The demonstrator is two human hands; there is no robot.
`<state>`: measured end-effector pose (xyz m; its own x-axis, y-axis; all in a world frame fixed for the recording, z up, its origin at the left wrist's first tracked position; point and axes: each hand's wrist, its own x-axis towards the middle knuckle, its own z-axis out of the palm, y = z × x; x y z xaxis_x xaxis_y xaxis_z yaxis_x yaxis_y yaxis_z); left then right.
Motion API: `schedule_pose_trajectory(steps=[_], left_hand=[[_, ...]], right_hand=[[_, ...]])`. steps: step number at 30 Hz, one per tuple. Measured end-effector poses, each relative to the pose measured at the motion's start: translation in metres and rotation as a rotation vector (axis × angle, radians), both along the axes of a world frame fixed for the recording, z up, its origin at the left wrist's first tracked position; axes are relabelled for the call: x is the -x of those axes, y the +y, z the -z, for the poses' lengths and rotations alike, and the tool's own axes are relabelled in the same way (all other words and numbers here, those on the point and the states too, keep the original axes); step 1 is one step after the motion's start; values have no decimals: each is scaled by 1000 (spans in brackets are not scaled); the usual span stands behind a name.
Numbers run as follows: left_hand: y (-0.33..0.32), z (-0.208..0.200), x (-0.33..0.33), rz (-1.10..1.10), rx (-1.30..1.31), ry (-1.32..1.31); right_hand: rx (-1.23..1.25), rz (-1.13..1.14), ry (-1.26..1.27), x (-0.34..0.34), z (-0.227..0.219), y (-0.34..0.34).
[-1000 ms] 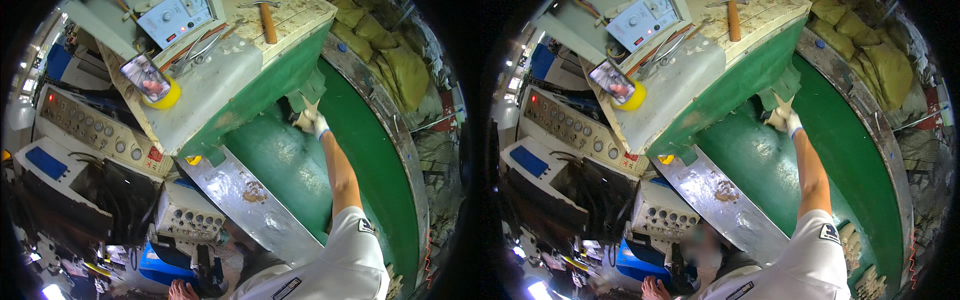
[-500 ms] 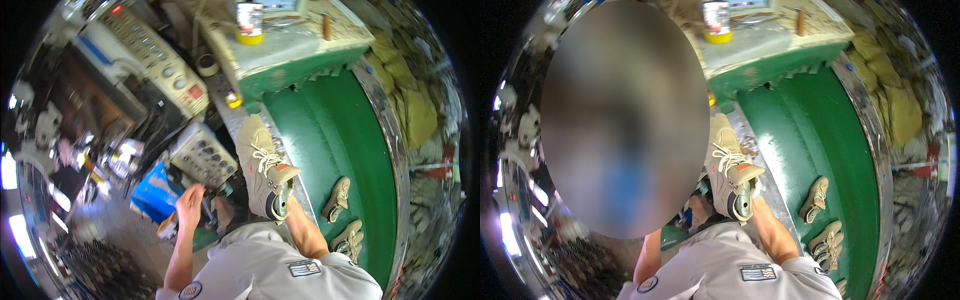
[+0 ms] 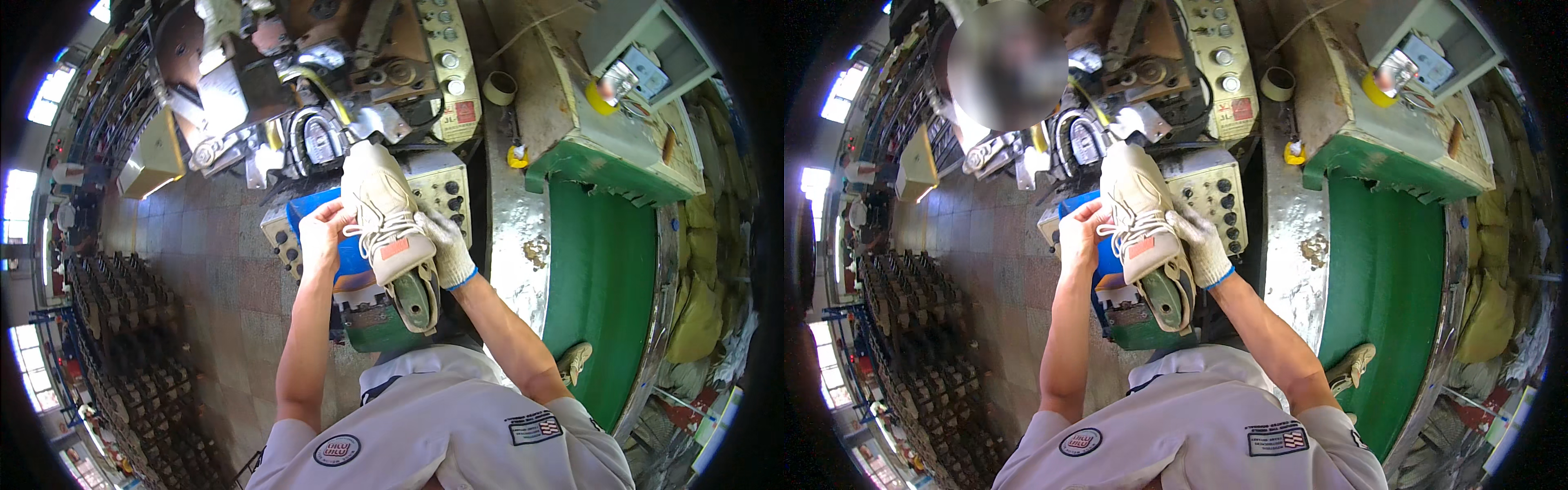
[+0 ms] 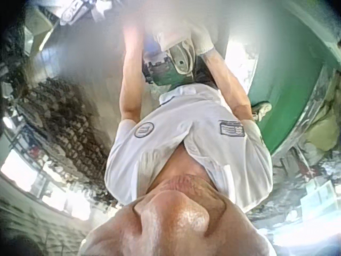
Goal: The person places a shoe upper onto an industrial lasting machine, presses buttons to activate the pneumatic press, removes the lasted shoe, and then applies an adhesive or solvent to the bottom of the shoe using a cloth.
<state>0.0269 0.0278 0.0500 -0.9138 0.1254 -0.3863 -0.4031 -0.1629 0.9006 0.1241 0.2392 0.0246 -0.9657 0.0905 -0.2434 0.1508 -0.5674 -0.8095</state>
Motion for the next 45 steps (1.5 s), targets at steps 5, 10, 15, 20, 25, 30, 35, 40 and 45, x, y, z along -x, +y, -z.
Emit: schedule_pose_trajectory(steps=[5, 10, 15, 20, 25, 30, 35, 40, 45], left_hand=[[-31, 1, 17, -190, -39, 88], [-43, -4, 35, -263, -174, 203], [-53, 11, 50, -293, -204, 237], [-29, 30, 32, -101, -303, 135], [-34, 41, 26, -13, -366, -31], [-36, 43, 31, 23, -315, 5], [-35, 57, 37, 2, -375, 4], [-38, 85, 38, -20, -203, 166], [-32, 93, 39, -54, -144, 325]], right_hand=[[255, -4, -67, 44, -22, -36], [-85, 55, 166, 93, 17, -56], [292, 52, 13, 114, 1, -83], [269, 114, 19, 122, 17, -93], [155, 139, 48, 123, 13, -92], [189, 175, 1, 127, 33, -98], [183, 173, 17, 130, 36, -95], [123, 157, -6, 130, 33, -94], [69, 189, 2, 136, 46, -95]])
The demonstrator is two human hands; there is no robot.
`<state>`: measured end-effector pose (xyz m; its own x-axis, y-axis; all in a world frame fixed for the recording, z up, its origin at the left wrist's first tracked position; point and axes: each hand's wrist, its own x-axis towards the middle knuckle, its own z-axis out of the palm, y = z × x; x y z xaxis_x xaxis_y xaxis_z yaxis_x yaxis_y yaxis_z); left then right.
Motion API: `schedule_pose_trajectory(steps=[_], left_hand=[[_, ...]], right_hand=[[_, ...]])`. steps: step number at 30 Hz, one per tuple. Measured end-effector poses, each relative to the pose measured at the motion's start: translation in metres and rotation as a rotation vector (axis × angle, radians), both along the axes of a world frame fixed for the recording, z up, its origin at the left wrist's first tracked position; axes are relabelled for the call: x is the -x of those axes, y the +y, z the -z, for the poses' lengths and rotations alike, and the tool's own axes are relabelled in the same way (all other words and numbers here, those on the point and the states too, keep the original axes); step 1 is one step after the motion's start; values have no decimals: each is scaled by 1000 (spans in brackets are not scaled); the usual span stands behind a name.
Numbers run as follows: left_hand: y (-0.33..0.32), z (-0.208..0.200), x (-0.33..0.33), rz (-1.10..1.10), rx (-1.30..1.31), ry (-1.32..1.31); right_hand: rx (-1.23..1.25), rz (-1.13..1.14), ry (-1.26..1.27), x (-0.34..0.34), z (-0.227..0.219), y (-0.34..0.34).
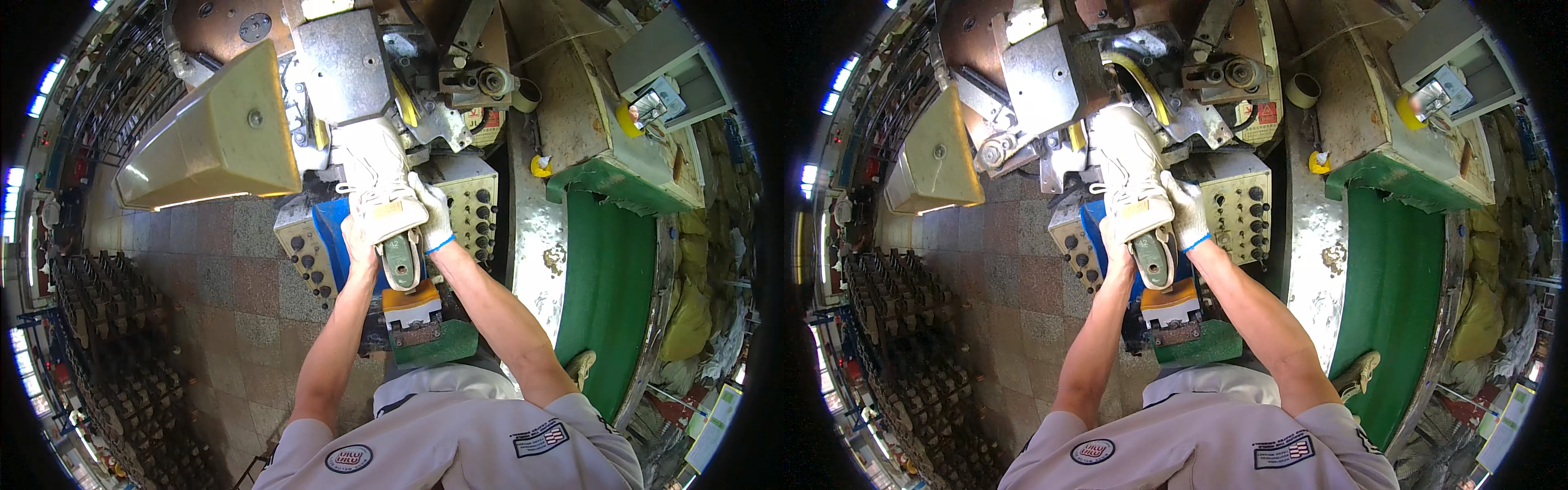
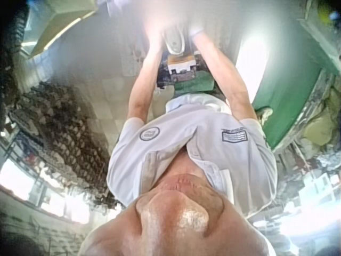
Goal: The person places a shoe upper onto an industrial lasting machine, presses buttons to activate the pneumatic press, removes the lasted shoe, and then applies an adhesive or solvent to the bottom of the shoe using a cloth.
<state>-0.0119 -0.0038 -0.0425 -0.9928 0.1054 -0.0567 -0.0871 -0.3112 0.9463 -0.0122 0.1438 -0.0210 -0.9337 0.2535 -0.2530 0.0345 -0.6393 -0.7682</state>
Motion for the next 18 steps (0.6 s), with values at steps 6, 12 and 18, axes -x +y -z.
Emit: schedule_pose_trajectory(steps=[6, 12, 18], left_hand=[[1, -3, 0, -31, 93, -55], [-11, 5, 4, 18, 179, -6], [-23, -76, -49, -253, 287, -118]], right_hand=[[-147, -5, -70, -5, -14, 4], [-229, -68, -113, -4, -1, 5], [-311, -107, -39, -104, -46, 47]])
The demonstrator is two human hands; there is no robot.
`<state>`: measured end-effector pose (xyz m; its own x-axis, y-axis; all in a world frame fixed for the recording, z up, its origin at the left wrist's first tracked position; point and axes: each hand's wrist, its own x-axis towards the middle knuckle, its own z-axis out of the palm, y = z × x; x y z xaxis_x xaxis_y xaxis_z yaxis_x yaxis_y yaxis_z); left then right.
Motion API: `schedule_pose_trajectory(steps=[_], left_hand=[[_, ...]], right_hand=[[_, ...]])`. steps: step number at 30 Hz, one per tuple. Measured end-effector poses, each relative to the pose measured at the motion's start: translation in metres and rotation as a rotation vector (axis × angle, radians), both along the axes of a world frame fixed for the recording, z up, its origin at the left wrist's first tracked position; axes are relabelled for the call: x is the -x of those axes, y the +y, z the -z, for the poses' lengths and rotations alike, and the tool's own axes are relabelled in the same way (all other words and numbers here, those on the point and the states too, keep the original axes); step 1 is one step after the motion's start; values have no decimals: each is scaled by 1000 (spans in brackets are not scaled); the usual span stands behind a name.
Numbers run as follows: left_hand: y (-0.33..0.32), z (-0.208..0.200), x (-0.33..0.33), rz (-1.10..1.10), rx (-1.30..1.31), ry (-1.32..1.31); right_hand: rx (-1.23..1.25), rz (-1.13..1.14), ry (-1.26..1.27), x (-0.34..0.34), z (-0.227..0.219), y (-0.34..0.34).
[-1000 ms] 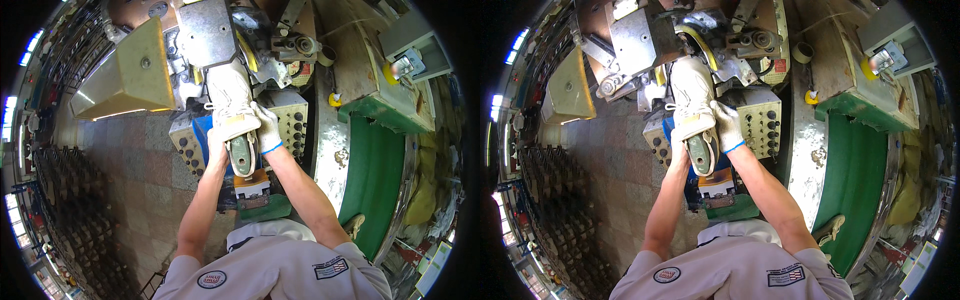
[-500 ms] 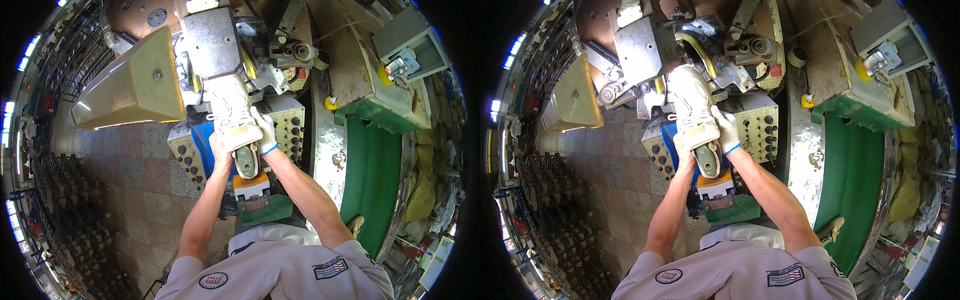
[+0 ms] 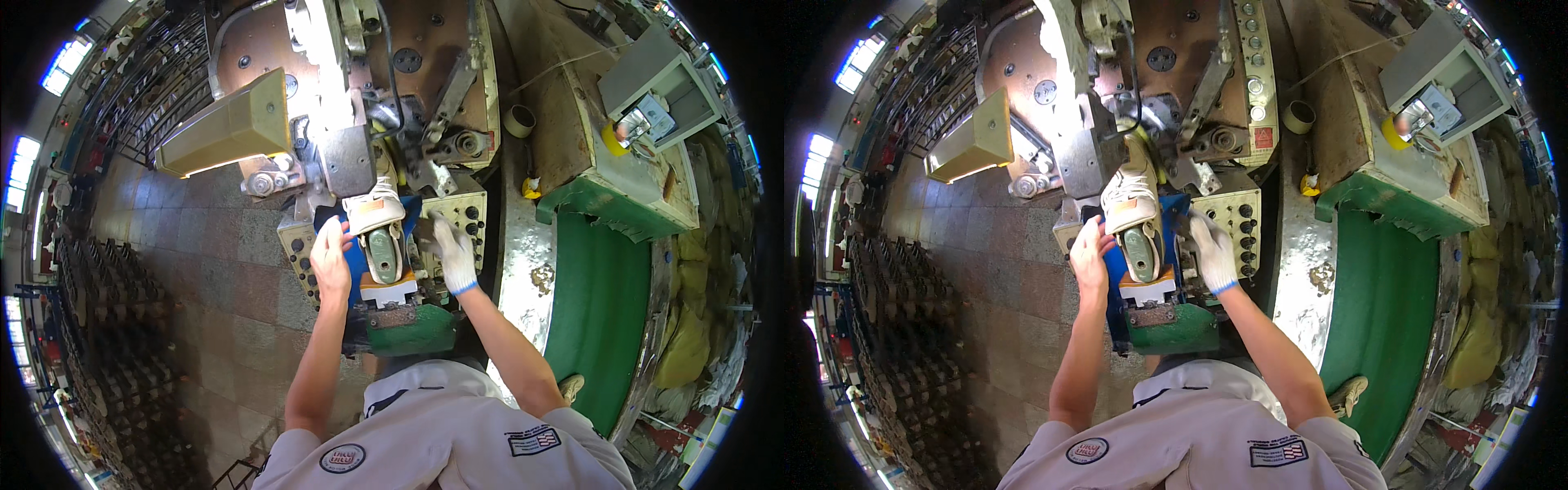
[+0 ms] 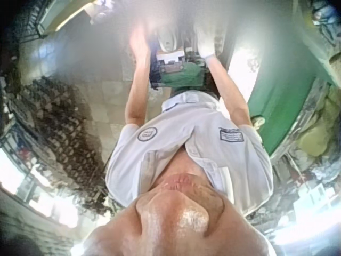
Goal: The person places a shoe upper onto an industrial lasting machine, presses buttons to activate the pneumatic press, removes the lasted shoe, and then applies an adhesive or solvent to the bottom of the shoe using a cloth.
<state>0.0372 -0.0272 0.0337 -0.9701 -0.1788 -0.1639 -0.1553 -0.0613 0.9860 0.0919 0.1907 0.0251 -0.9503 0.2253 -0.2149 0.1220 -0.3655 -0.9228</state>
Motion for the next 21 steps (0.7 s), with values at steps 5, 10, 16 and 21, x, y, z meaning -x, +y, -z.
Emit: schedule_pose_trajectory(steps=[5, 10, 16, 21], left_hand=[[51, -50, -41, 122, 402, 97], [73, -49, -44, 30, 732, 108], [71, -56, -47, 65, 715, 68], [68, -53, -47, 58, 740, 26]], right_hand=[[-367, -116, 12, -91, 3, 13], [-942, -285, 197, -128, 15, 5], [-965, -193, 357, -127, 27, 6], [-947, -181, 400, -127, 28, 5]])
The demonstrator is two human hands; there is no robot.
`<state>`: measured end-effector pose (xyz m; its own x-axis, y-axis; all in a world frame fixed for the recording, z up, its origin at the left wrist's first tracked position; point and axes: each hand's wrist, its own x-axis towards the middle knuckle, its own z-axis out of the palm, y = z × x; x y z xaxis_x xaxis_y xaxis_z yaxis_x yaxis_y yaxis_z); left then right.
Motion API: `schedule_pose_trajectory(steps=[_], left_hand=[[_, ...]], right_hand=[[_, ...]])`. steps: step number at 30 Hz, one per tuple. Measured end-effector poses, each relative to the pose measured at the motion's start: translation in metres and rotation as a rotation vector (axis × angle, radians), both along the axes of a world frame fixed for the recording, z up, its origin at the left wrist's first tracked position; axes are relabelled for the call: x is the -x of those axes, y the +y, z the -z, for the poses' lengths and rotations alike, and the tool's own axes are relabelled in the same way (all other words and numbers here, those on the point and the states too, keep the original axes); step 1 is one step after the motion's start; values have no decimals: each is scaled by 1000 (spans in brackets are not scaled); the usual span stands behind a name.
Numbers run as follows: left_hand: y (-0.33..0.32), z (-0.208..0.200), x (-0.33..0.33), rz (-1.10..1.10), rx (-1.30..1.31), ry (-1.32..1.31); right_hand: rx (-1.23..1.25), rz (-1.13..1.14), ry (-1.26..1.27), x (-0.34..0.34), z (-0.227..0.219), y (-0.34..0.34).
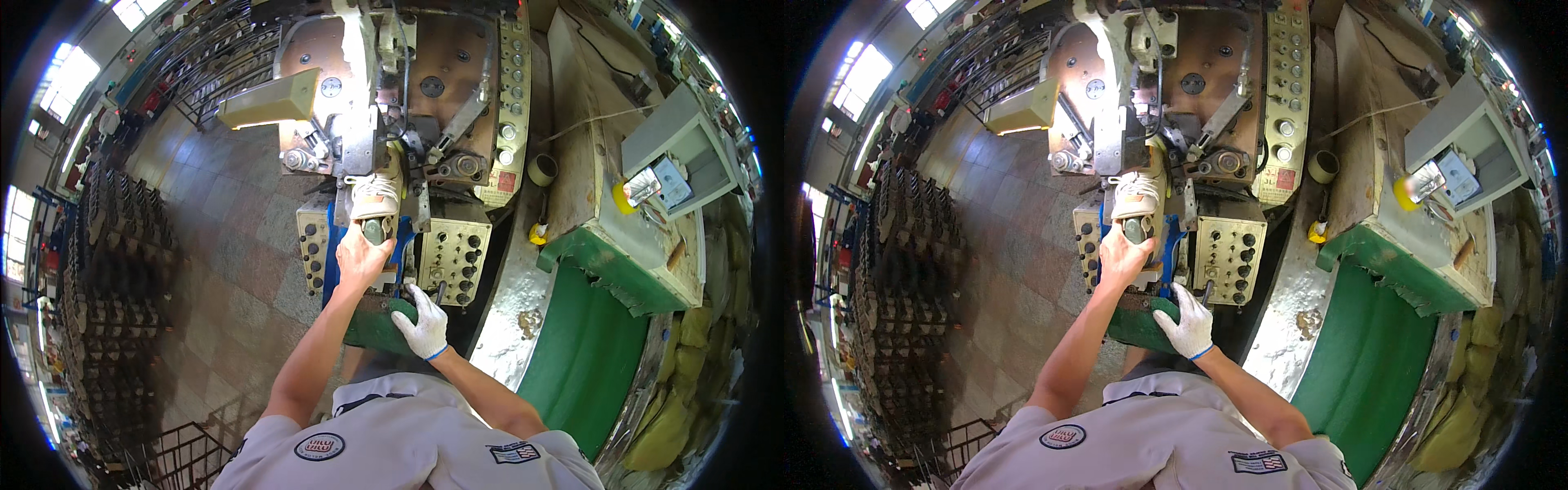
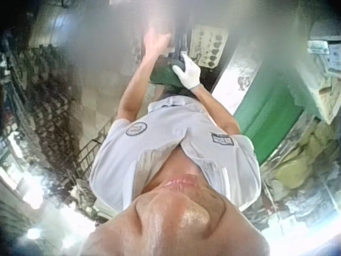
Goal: The person places a shoe upper onto an industrial lasting machine, presses buttons to activate the pneumatic press, removes the lasted shoe, and then applies an adhesive or solvent to the bottom of the shoe using a cloth.
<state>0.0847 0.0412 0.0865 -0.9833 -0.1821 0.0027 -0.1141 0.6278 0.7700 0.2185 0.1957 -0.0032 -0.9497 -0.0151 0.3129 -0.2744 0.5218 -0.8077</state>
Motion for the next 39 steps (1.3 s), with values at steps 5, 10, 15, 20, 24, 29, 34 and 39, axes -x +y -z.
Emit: schedule_pose_trajectory(steps=[5, 10, 15, 20, 24, 29, 34, 39], left_hand=[[1, 6, 1, -28, 15, 17], [0, 6, 1, -40, 17, -53], [-3, 3, 4, 21, -23, -75], [-7, 8, 6, 38, -77, -4], [-14, 19, 24, 43, -67, -4], [-61, 16, 26, 330, -1005, -184], [-52, 10, -65, 341, -1969, -649], [-18, 4, -113, 750, -2100, -754]], right_hand=[[-23, 16, -30, -1, -2, -2], [-54, 50, -60, -3, -6, -6], [-31, 82, -104, -5, -12, -12], [201, 54, -285, -4, -13, -12], [763, 175, -360, 3, -8, -7], [1069, 182, -370, 27, -25, 14], [1565, -150, -316, 53, -91, 6], [1686, -359, -204, 43, -157, -15]])
